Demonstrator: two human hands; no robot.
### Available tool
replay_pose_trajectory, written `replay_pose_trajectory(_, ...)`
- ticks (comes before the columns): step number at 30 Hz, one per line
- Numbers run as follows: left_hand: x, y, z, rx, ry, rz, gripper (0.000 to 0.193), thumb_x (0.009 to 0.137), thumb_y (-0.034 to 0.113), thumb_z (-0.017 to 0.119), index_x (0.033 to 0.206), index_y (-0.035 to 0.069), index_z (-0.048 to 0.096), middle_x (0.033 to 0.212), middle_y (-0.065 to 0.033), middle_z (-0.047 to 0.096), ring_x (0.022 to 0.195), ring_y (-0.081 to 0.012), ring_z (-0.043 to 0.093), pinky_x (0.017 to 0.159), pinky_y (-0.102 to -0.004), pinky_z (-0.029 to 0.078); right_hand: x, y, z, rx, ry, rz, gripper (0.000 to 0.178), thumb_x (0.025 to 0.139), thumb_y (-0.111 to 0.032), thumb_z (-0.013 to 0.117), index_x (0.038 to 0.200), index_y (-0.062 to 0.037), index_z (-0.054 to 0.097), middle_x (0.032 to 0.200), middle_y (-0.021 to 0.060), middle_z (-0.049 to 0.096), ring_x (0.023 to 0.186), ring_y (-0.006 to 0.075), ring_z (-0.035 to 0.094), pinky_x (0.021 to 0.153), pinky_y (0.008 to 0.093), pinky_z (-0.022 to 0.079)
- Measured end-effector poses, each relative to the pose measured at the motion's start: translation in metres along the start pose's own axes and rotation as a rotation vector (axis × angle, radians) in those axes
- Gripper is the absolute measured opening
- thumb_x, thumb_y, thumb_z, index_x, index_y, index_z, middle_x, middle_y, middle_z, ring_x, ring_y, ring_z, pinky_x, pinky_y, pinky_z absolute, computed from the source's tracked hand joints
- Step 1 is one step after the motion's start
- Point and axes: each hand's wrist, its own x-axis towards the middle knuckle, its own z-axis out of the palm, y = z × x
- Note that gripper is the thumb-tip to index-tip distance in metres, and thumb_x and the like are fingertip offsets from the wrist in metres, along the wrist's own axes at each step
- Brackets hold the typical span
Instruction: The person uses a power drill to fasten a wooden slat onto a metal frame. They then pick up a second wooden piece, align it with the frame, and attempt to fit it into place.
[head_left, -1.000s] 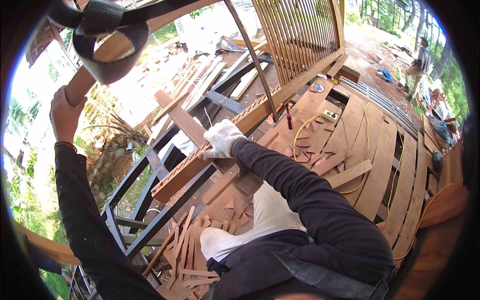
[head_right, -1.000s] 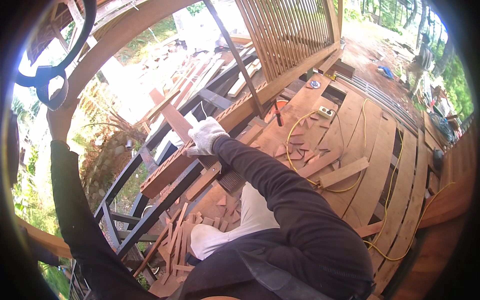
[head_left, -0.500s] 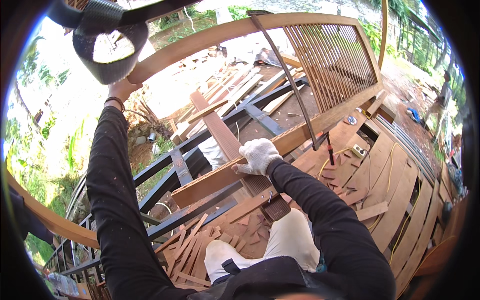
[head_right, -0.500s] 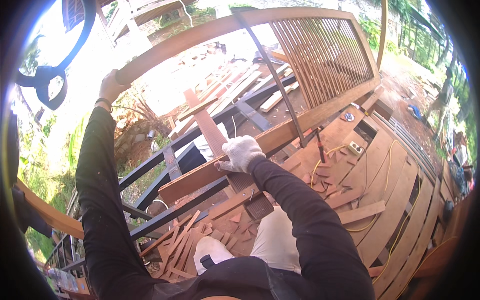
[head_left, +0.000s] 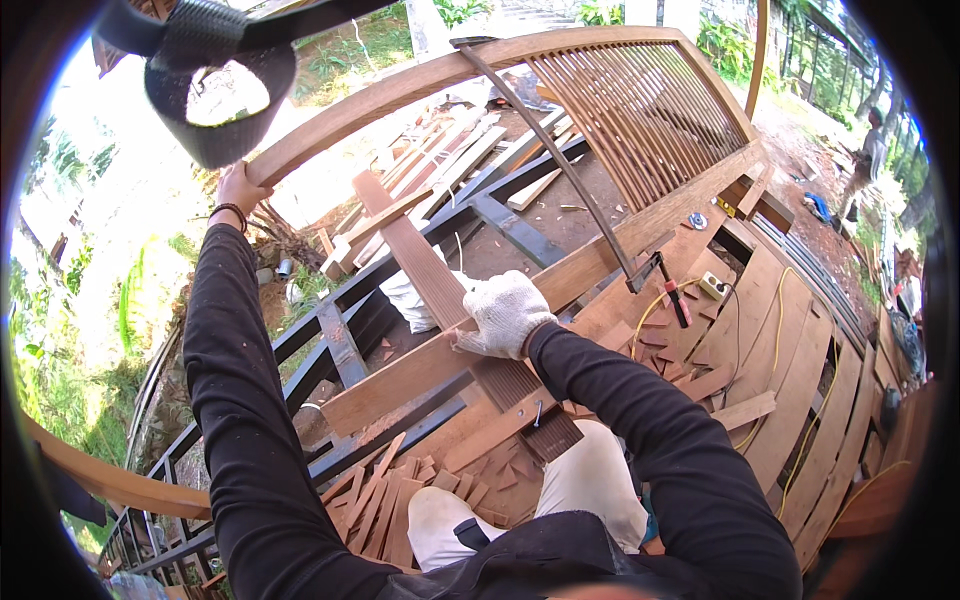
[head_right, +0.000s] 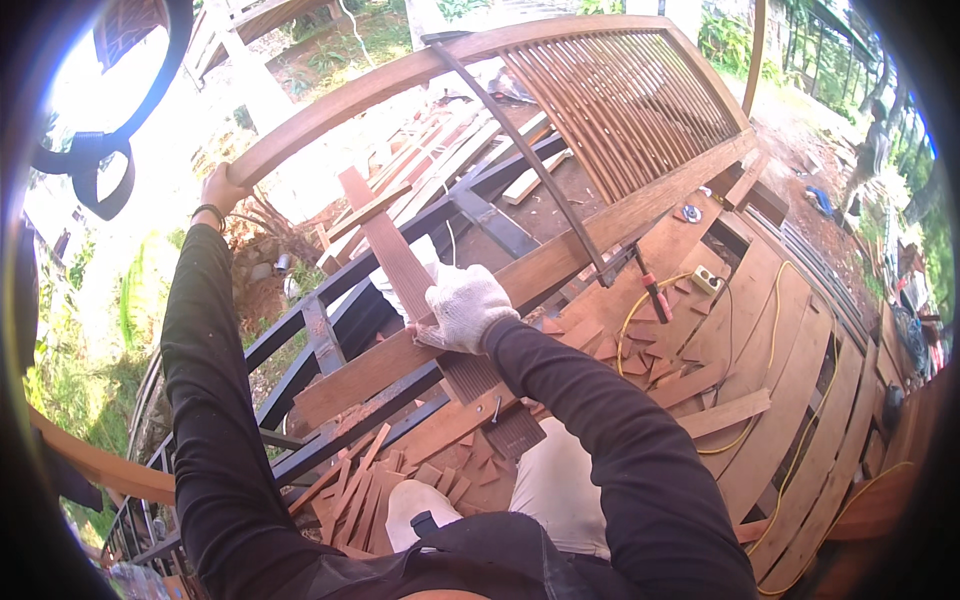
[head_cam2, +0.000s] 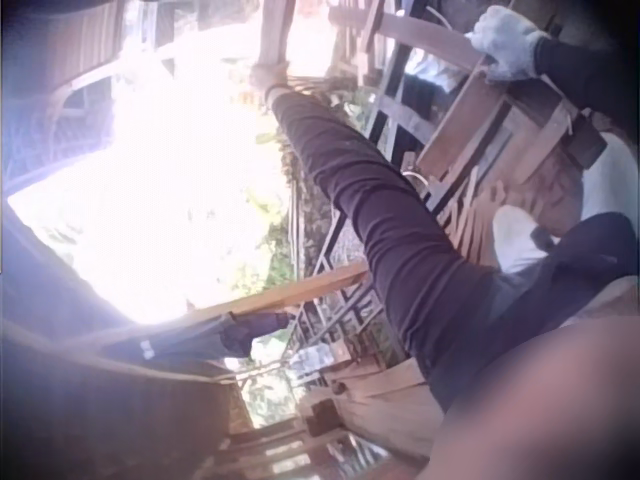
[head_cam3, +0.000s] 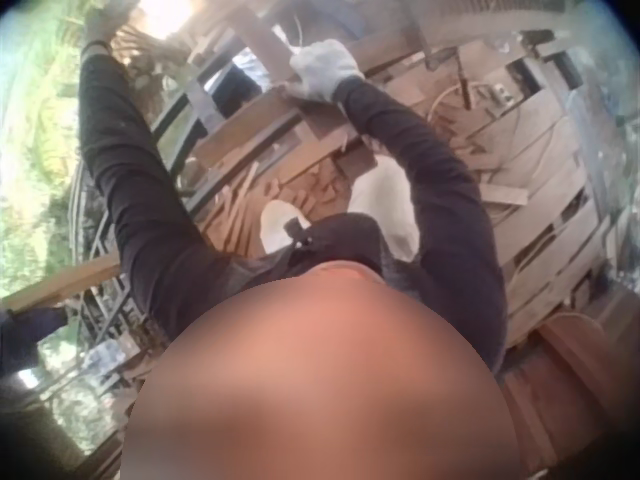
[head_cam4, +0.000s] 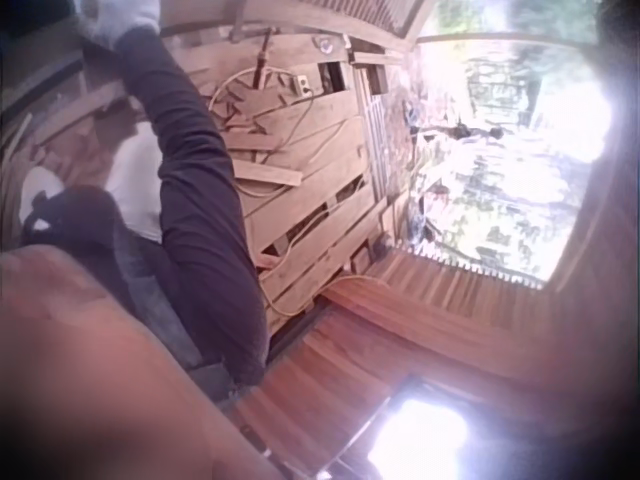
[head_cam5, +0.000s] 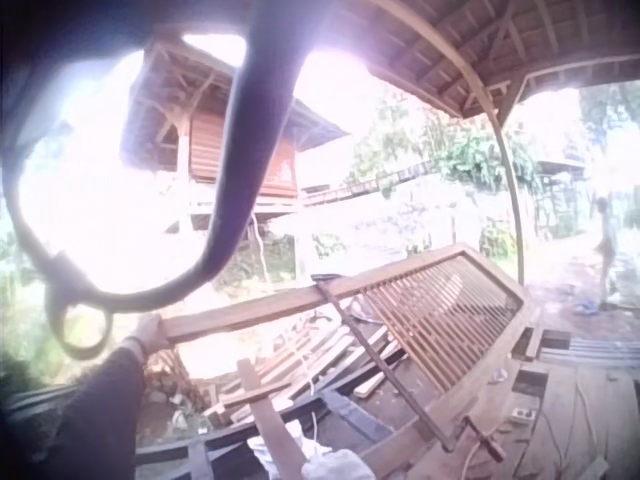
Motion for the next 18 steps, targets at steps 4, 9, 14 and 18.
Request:
replay_pose_trajectory(4,0.002,-0.021,0.035,0.068,0.0,0.0,0.083,0.07,0.032,0.093,0.138,0.001,0.059,0.133,-0.0226,0.065,0.13,-0.04,0.058,0.112,-0.0461,0.047,0.007,-0.009,-0.01,0.025,-0.065,0.028,0.061,0.091,-0.062,0.065,0.093,-0.0023,0.078,0.116,0.0181,0.069,0.102,0.0316,0.07,0.084,0.0461,0.052)
replay_pose_trajectory(9,0.008,-0.007,0.083,-0.018,-0.068,-0.044,0.082,0.072,0.034,0.094,0.14,0.003,0.059,0.138,-0.0228,0.063,0.134,-0.0404,0.054,0.117,-0.0458,0.043,0.012,0.003,0.004,-0.059,-0.066,0.077,0.064,0.092,-0.064,0.06,0.093,-0.003,0.079,0.113,0.0196,0.073,0.091,0.0313,0.074,0.081,0.0449,0.055)
replay_pose_trajectory(14,0.011,-0.021,0.139,0.047,-0.202,-0.054,0.08,0.072,0.039,0.094,0.136,0.004,0.061,0.139,-0.0221,0.063,0.137,-0.0382,0.053,0.118,-0.0461,0.042,0.022,0.001,-0.001,-0.014,-0.213,0.136,0.064,0.095,-0.064,0.057,0.093,-0.0036,0.08,0.091,0.0192,0.075,0.092,0.0316,0.074,0.086,0.0449,0.055)
replay_pose_trajectory(18,0.013,-0.025,0.177,0.027,-0.239,-0.022,0.079,0.069,0.04,0.094,0.132,0.003,0.063,0.135,-0.0224,0.065,0.131,-0.0375,0.059,0.114,-0.0452,0.046,0.025,0.004,0.004,-0.036,-0.191,0.146,0.063,0.096,-0.062,0.055,0.093,-0.0042,0.08,0.095,0.0189,0.076,0.098,0.0333,0.073,0.1,0.0463,0.049)
